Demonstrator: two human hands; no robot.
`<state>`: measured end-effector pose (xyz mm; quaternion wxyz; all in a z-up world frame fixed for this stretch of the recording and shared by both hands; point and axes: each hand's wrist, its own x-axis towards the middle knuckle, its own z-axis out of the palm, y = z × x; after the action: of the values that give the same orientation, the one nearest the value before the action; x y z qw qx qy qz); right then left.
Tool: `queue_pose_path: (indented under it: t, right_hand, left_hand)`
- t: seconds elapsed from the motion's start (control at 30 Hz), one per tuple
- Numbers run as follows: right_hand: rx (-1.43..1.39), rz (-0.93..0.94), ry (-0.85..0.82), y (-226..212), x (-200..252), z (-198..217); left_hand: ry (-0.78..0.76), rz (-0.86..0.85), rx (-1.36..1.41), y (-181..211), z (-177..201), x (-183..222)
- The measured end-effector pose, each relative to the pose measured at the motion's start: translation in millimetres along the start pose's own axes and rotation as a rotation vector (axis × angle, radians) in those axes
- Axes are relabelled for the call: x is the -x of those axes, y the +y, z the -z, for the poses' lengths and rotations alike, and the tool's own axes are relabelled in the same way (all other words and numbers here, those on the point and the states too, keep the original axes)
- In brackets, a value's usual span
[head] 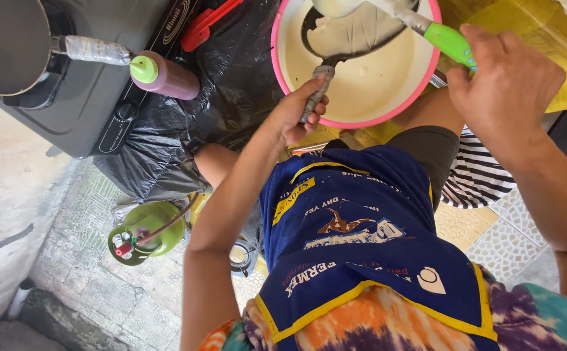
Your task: The person is making crepes by pouring batter into multiple pans on a floor-level stove, spreading it, and adding toppings from a squeeze bottle.
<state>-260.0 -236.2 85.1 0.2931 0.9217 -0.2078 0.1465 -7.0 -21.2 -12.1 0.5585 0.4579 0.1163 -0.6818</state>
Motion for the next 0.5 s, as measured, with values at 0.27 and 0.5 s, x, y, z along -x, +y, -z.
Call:
queue_pose_path:
  t: [0.27, 0.5]
  right_hand:
    - [-0.486, -0.245, -0.373, -18, 15, -33]
    - [-0.609, -0.426, -0.353, -18, 19, -56]
  left_hand:
    - [0.296, 0.103, -0.723, 42, -41, 48]
    - [0.331, -0.04, -0.919, 29, -56, 73]
